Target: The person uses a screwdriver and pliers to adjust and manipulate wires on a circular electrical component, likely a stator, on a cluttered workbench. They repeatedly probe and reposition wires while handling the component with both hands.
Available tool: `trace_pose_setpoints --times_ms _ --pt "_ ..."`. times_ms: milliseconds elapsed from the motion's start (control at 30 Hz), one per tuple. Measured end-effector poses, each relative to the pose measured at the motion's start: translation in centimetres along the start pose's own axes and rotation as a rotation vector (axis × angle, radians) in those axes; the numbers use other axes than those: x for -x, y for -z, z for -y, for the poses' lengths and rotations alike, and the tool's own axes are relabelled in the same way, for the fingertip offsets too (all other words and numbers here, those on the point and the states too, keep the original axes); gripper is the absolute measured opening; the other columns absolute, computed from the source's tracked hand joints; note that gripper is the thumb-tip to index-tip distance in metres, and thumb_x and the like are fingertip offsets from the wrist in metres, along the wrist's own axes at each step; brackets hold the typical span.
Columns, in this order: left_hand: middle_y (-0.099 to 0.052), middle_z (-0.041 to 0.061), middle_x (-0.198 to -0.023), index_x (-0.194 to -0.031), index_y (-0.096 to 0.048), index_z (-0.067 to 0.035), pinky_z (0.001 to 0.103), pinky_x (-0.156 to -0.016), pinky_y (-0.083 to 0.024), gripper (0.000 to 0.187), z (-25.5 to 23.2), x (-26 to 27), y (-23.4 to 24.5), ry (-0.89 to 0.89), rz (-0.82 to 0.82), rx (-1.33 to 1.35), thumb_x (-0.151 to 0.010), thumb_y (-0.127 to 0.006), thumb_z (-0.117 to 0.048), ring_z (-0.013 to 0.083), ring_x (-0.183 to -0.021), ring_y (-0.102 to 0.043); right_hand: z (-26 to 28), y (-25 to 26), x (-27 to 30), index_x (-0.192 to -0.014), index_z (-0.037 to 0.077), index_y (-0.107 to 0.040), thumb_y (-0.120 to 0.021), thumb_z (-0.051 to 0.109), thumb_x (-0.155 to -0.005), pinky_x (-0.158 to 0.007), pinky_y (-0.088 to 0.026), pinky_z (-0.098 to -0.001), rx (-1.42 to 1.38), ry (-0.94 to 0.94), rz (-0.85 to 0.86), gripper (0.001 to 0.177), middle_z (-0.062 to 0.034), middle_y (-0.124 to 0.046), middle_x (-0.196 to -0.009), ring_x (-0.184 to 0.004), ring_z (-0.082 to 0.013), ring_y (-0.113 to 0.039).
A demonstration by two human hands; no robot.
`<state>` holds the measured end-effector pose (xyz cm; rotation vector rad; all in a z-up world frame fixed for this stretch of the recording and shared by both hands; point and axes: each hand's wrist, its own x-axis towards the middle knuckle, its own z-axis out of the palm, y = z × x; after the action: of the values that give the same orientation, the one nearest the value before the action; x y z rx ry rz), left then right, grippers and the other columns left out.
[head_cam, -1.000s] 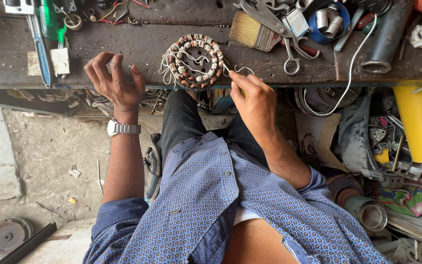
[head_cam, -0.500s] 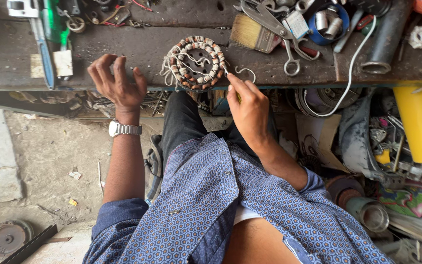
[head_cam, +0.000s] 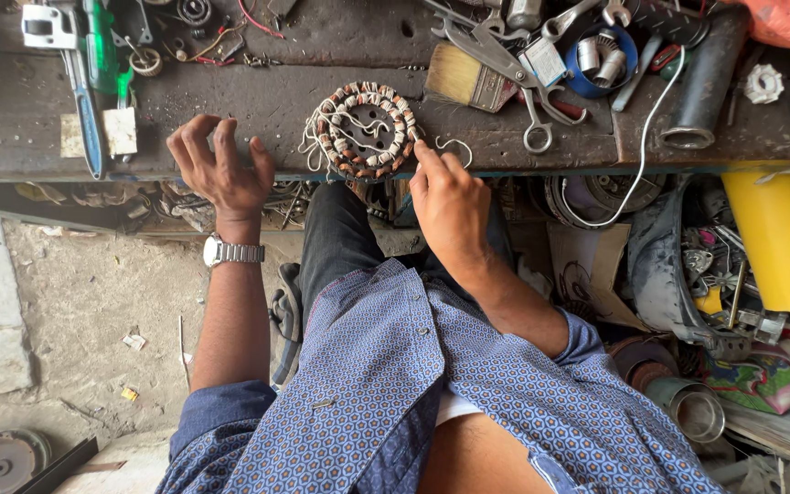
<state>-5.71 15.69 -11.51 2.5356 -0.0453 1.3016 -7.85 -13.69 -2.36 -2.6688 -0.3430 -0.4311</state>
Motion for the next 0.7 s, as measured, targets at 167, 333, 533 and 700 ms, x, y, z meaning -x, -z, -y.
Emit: trace_pose_setpoints --times_ms 167,333,533,700 --pt "-0.059 0.011 -0.113 -0.11 -0.064 -0.01 0.046 -0.088 -0.049 0.025 0.1 0.0 -0.4 0.008 -0.002 0.008 -0.106 -0.058 -0.034 0.0301 -0.106 -0.056 -0.4 -3.1 1.4 -0.134 0.003 -0.064 -0.061 0.005 -0.102 -0.065 -0.06 -0.0388 -0.24 0.001 -0.133 0.032 -0.016 -0.073 -0.099 -0.078 -0.0296 -0.075" --pt "-0.058 0.011 -0.112 -0.109 -0.064 -0.01 0.047 -0.087 -0.049 0.024 0.2 0.0 -0.4 0.002 -0.003 0.0 -0.105 -0.058 -0.033 0.0303 -0.106 -0.055 -0.9 -4.9 2.2 -0.144 0.005 -0.052 -0.052 0.008 -0.114 -0.092 -0.061 -0.0382 -0.405 0.149 -0.309 0.03 -0.0181 -0.069 -0.125 -0.111 -0.0344 -0.074" --pt "-0.06 0.013 -0.113 -0.11 -0.064 -0.008 0.048 -0.089 -0.048 0.025 -0.2 -0.2 0.1 0.01 -0.005 0.028 -0.104 -0.061 -0.032 0.0323 -0.105 -0.056 -2.1 -5.0 2.2 -0.136 0.008 -0.061 -0.053 0.011 -0.11 -0.048 -0.037 -0.0219 -1.209 -0.436 0.035 0.028 -0.0041 -0.054 -0.081 -0.056 -0.0066 -0.044" --pt "-0.058 0.014 -0.115 -0.115 -0.063 -0.007 0.049 -0.094 -0.047 0.026 -0.3 0.1 0.8 -0.006 0.029 0.039 -0.105 -0.06 -0.031 0.0338 -0.108 -0.055 -4.0 -4.2 1.4 -0.122 0.007 -0.064 -0.05 0.014 -0.11 -0.043 -0.029 -0.0201 -1.918 -0.743 0.137 0.019 -0.0047 -0.056 -0.08 -0.05 -0.0043 -0.036"
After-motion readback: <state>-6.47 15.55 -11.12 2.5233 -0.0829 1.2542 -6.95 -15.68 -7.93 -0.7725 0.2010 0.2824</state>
